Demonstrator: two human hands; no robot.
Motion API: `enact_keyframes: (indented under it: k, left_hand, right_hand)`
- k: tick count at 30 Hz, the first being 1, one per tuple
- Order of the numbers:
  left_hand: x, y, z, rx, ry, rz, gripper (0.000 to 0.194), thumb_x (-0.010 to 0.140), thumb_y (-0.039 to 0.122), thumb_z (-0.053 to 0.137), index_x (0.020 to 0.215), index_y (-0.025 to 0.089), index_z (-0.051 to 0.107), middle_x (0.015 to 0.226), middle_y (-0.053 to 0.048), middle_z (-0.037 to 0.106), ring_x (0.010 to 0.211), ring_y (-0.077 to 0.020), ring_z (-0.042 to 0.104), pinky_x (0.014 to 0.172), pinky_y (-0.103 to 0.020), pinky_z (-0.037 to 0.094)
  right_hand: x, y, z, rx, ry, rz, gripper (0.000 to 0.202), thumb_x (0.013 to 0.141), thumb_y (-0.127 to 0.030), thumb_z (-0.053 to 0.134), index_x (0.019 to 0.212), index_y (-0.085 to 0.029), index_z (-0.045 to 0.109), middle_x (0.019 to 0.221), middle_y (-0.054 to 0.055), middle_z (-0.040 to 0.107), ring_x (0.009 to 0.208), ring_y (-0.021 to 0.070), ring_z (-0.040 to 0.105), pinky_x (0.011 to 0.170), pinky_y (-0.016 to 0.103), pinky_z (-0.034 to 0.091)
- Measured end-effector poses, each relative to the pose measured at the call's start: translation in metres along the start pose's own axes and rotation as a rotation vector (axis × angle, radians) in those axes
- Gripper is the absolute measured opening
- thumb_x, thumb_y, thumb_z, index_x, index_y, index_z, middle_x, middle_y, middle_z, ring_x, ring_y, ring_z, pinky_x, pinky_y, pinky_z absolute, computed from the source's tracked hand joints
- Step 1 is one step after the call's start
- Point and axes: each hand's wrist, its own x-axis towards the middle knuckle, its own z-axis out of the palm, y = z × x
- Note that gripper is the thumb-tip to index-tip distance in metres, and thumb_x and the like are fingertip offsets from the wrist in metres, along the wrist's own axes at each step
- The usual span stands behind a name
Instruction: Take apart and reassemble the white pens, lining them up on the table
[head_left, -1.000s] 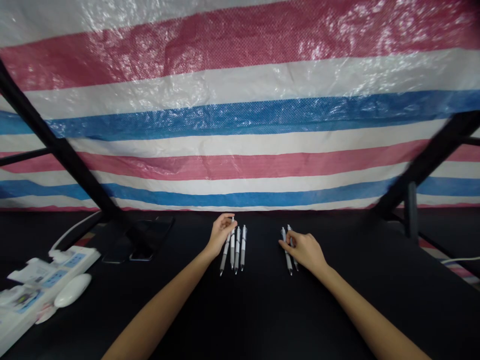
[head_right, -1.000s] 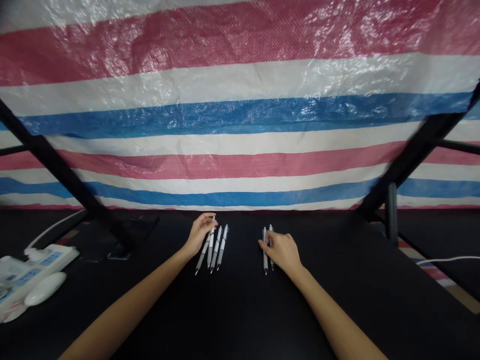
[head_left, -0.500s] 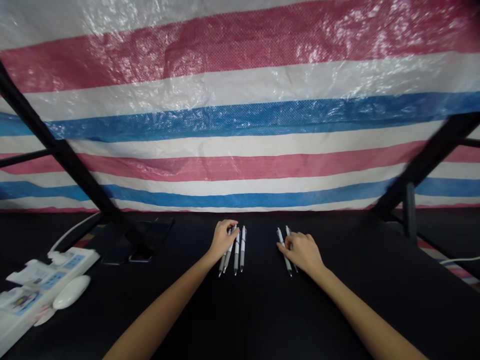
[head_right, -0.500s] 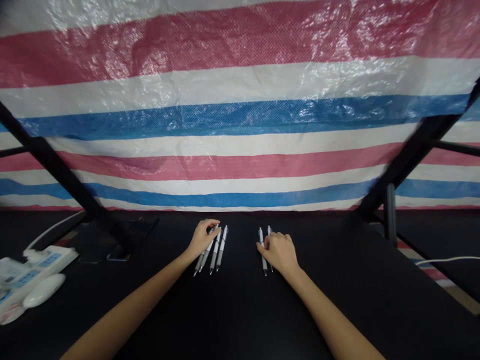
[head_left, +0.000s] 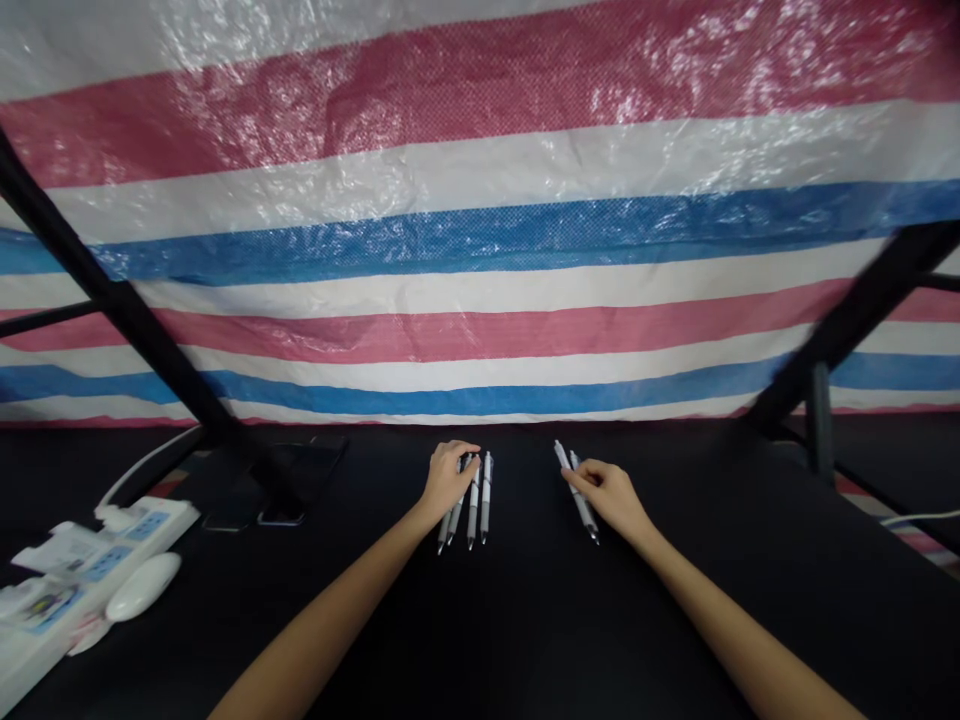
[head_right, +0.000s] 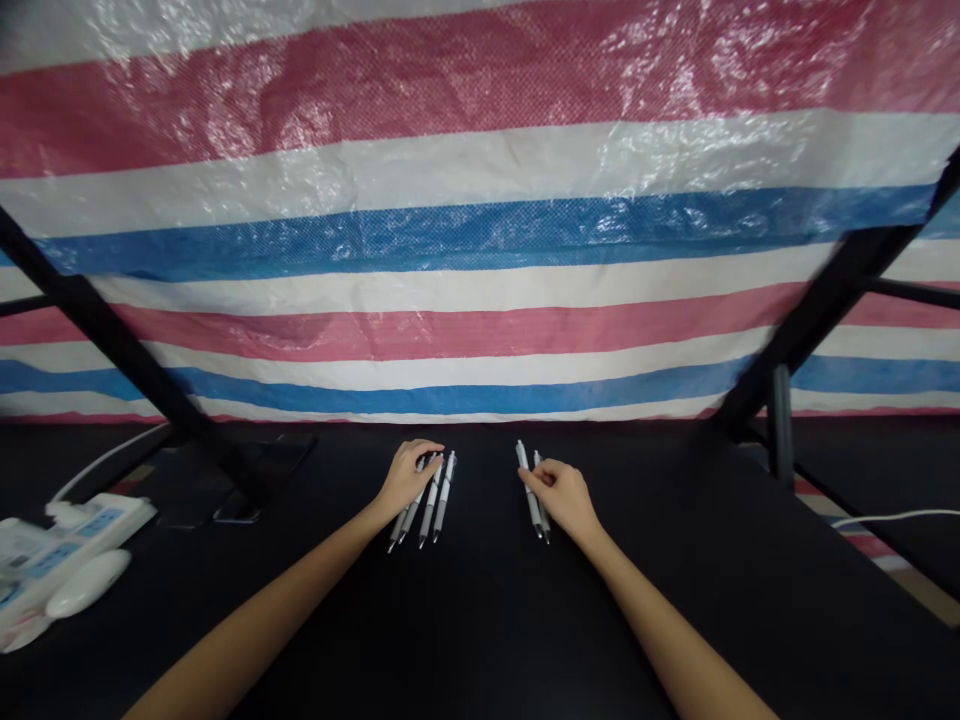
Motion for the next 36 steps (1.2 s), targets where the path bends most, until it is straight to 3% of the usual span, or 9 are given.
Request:
enact_keyframes:
  k: [4,9,12,16,20,26,30,36]
  left_hand:
    - [0.000,0.001,-0.001,-0.026,0.010,0.012,0.016,0.079,0.019,0.057,0.090,0.022,0.068,0.093,-0.003,0.068,0.091,-0.0201,0.058,0.086,-0.037,0.042]
    - [-0.001,0.004,-0.003,-0.065,0.025,0.024,0.015,0.079,0.017,0.057,0.089,0.021,0.068,0.093,-0.004,0.068,0.090,-0.0207,0.058,0.085,-0.037,0.043]
    - [-0.001,0.006,-0.003,-0.091,0.032,0.030,0.016,0.079,0.017,0.057,0.090,0.021,0.068,0.093,-0.004,0.068,0.091,-0.0209,0.058,0.085,-0.037,0.043]
    - [-0.001,0.009,-0.004,-0.136,0.020,0.056,0.017,0.079,0.020,0.058,0.094,0.022,0.067,0.095,-0.004,0.068,0.093,-0.0208,0.059,0.086,-0.037,0.043]
    - [-0.002,0.013,-0.007,-0.191,-0.005,0.096,0.021,0.079,0.022,0.058,0.099,0.021,0.065,0.096,-0.005,0.068,0.091,-0.0196,0.059,0.085,-0.035,0.043]
    - [-0.004,0.020,-0.009,-0.246,-0.098,0.175,0.030,0.077,0.026,0.063,0.107,0.020,0.063,0.091,-0.005,0.070,0.088,-0.0189,0.060,0.086,-0.034,0.043]
    - [-0.004,0.024,-0.010,-0.255,-0.184,0.165,0.025,0.075,0.025,0.065,0.099,0.022,0.068,0.085,-0.004,0.072,0.083,-0.0192,0.062,0.084,-0.034,0.043]
    - [-0.006,0.026,-0.011,-0.277,-0.239,0.171,0.016,0.073,0.022,0.064,0.088,0.020,0.071,0.077,-0.004,0.071,0.074,-0.0175,0.063,0.075,-0.030,0.046]
  right_hand:
    - [0.001,-0.005,-0.010,0.449,0.114,0.133,0.048,0.071,-0.061,0.056,0.050,-0.019,0.045,0.047,-0.004,0.043,0.045,0.0102,0.041,0.046,0.023,0.032]
    - [0.002,-0.008,-0.015,0.638,0.121,0.234,0.044,0.067,-0.062,0.061,0.067,-0.019,0.053,0.048,-0.002,0.054,0.041,0.0115,0.046,0.043,0.024,0.036]
    - [0.003,-0.004,-0.011,0.607,0.109,0.226,0.047,0.062,-0.061,0.067,0.078,-0.019,0.054,0.047,-0.004,0.054,0.039,0.0113,0.045,0.040,0.023,0.034]
    - [0.002,-0.001,-0.004,0.546,0.026,0.076,0.042,0.062,-0.055,0.070,0.076,-0.018,0.057,0.055,-0.001,0.057,0.051,0.0134,0.054,0.050,0.025,0.042]
    - [-0.001,-0.005,-0.004,0.427,-0.094,-0.027,0.035,0.066,-0.051,0.068,0.078,-0.018,0.064,0.071,0.004,0.065,0.067,0.0170,0.060,0.065,0.029,0.047]
    - [-0.009,-0.013,-0.001,0.127,-0.119,-0.221,0.024,0.079,-0.040,0.057,0.086,-0.021,0.069,0.084,0.006,0.067,0.080,0.0206,0.060,0.076,0.036,0.045]
    - [-0.014,-0.018,0.002,-0.030,-0.165,-0.370,0.021,0.086,-0.034,0.051,0.092,-0.024,0.068,0.091,0.005,0.070,0.088,0.0217,0.059,0.086,0.041,0.039]
    - [-0.018,-0.020,0.005,-0.121,-0.156,-0.435,0.025,0.089,-0.037,0.047,0.097,-0.026,0.068,0.093,0.005,0.070,0.088,0.0217,0.059,0.086,0.041,0.039]
